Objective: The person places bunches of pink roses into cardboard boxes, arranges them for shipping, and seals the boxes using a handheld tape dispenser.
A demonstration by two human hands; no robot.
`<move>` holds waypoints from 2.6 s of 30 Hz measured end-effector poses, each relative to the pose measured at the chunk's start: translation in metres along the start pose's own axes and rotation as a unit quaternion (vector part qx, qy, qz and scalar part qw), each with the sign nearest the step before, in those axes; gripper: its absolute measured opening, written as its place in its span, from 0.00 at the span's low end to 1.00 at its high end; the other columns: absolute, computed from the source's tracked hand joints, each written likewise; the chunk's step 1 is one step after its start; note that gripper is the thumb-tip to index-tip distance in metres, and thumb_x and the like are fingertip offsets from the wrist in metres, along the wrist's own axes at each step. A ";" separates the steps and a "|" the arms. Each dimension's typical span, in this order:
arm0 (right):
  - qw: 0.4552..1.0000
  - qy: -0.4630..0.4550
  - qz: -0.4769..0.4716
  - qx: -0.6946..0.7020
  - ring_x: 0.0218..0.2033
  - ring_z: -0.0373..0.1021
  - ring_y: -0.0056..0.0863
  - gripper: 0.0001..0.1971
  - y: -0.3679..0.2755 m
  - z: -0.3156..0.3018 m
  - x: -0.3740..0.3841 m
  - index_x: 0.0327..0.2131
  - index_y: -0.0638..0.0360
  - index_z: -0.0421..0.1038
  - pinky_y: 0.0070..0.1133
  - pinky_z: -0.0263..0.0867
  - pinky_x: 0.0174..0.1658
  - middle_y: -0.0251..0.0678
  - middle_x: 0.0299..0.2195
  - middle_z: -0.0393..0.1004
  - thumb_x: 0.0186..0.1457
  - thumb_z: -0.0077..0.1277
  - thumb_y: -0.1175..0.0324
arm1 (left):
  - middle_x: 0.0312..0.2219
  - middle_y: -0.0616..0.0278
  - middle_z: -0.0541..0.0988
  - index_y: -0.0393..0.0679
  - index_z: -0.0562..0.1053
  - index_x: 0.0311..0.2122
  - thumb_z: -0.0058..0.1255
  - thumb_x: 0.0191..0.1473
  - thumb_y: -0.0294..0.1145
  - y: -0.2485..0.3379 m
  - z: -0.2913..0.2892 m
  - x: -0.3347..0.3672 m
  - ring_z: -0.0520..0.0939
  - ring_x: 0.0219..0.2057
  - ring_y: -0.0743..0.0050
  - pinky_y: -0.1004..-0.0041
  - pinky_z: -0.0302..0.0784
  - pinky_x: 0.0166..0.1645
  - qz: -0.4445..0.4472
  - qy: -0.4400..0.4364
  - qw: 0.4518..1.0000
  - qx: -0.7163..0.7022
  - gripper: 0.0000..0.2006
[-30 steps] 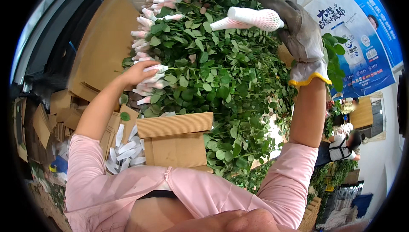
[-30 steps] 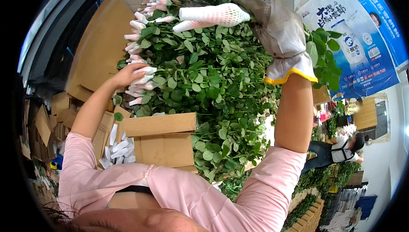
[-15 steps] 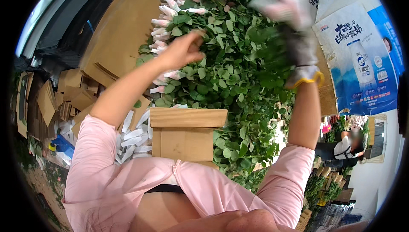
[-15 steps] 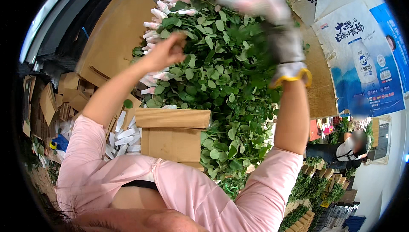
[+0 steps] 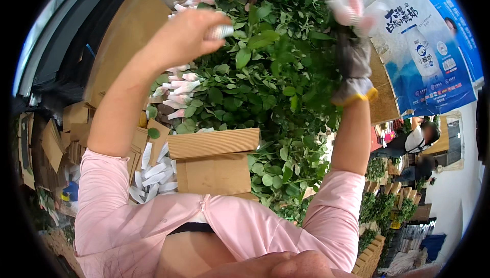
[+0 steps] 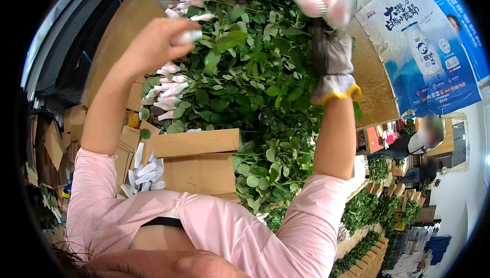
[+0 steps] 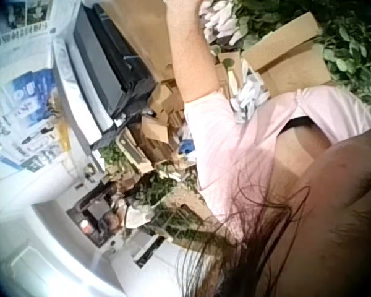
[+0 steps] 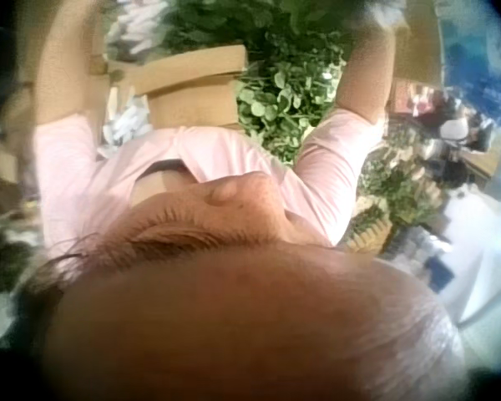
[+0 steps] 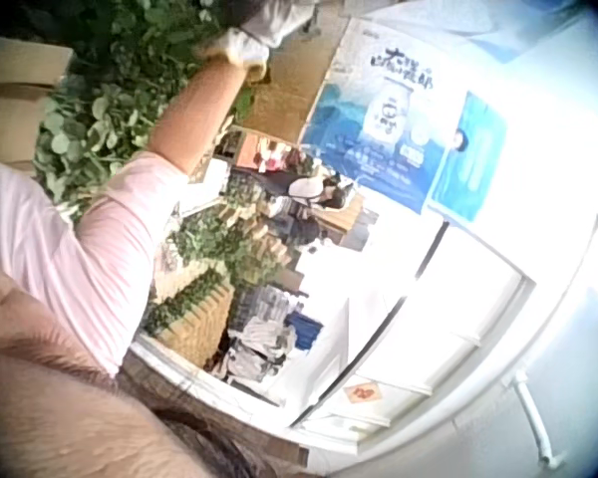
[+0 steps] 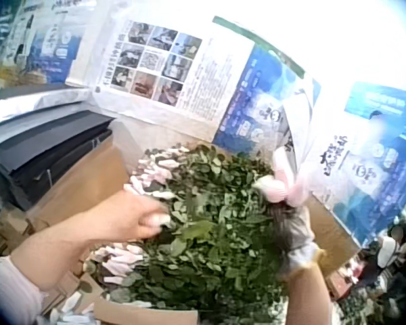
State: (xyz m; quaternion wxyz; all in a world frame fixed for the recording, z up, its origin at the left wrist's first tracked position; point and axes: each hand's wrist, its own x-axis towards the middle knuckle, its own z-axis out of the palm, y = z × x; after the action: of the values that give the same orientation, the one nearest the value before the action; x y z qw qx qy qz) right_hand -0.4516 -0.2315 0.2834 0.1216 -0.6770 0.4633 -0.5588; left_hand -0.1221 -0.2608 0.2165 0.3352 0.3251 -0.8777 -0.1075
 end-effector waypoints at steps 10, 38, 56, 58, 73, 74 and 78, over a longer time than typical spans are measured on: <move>0.922 -0.062 0.040 0.380 0.48 0.65 0.37 0.29 -0.045 0.009 -0.010 0.52 0.59 0.62 0.30 0.62 0.52 0.39 0.47 0.68 0.47 0.54 0.58 | 0.40 0.52 0.73 0.44 0.71 0.48 0.57 0.46 0.34 -0.073 0.043 -0.038 0.74 0.43 0.57 0.66 0.69 0.48 -0.102 -0.160 0.975 -0.119 0.22; 0.953 -0.195 -0.070 0.220 0.36 0.68 0.27 0.32 -0.032 0.048 -0.022 0.53 0.60 0.61 0.25 0.59 0.48 0.40 0.45 0.66 0.53 0.44 0.45 | 0.27 0.62 0.75 0.49 0.72 0.35 0.52 0.45 0.33 -0.040 0.016 -0.007 0.78 0.30 0.59 0.63 0.74 0.32 -0.010 0.015 0.971 0.239 0.10; 0.973 0.142 -0.167 0.076 0.34 0.67 0.21 0.26 -0.075 -0.067 -0.028 0.53 0.59 0.59 0.22 0.60 0.49 0.31 0.39 0.67 0.57 0.38 0.51 | 0.35 0.51 0.77 0.41 0.73 0.43 0.51 0.48 0.35 -0.052 0.079 -0.015 0.77 0.38 0.52 0.65 0.71 0.43 -0.112 -0.008 0.989 -0.097 0.16; 0.979 0.063 -0.150 0.123 0.34 0.67 0.20 0.26 -0.066 -0.040 -0.038 0.53 0.59 0.59 0.22 0.58 0.50 0.31 0.40 0.67 0.58 0.38 0.52 | 0.34 0.53 0.75 0.42 0.73 0.42 0.50 0.49 0.32 -0.017 0.037 -0.028 0.76 0.38 0.54 0.66 0.71 0.42 -0.058 0.059 0.994 -0.070 0.14; 0.964 0.175 -0.189 0.069 0.36 0.67 0.23 0.20 -0.042 -0.072 0.009 0.49 0.59 0.61 0.24 0.54 0.53 0.32 0.41 0.67 0.57 0.37 0.59 | 0.47 0.50 0.69 0.41 0.68 0.48 0.55 0.45 0.31 -0.090 0.109 -0.172 0.73 0.44 0.51 0.62 0.68 0.50 -0.113 -0.068 0.989 0.063 0.22; 0.960 0.195 -0.196 0.049 0.36 0.67 0.24 0.20 -0.053 -0.085 0.008 0.49 0.59 0.61 0.25 0.55 0.52 0.33 0.41 0.68 0.56 0.38 0.59 | 0.47 0.50 0.69 0.41 0.68 0.49 0.55 0.45 0.32 -0.106 0.124 -0.171 0.72 0.45 0.50 0.62 0.68 0.50 -0.141 -0.129 0.980 0.063 0.23; 0.949 0.232 -0.213 -0.028 0.35 0.68 0.28 0.18 -0.087 -0.107 -0.006 0.47 0.58 0.64 0.26 0.58 0.47 0.35 0.39 0.69 0.54 0.41 0.63 | 0.49 0.50 0.67 0.44 0.64 0.52 0.56 0.44 0.34 -0.142 0.126 -0.134 0.69 0.48 0.48 0.60 0.65 0.51 -0.239 -0.268 0.933 0.033 0.27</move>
State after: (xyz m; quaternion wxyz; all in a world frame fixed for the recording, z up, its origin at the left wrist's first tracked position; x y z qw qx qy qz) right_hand -0.5019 -0.1422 0.3757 -0.1299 -0.6150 0.3397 -0.6996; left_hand -0.0586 -0.2872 -0.0053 0.0412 0.4953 -0.8344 -0.2384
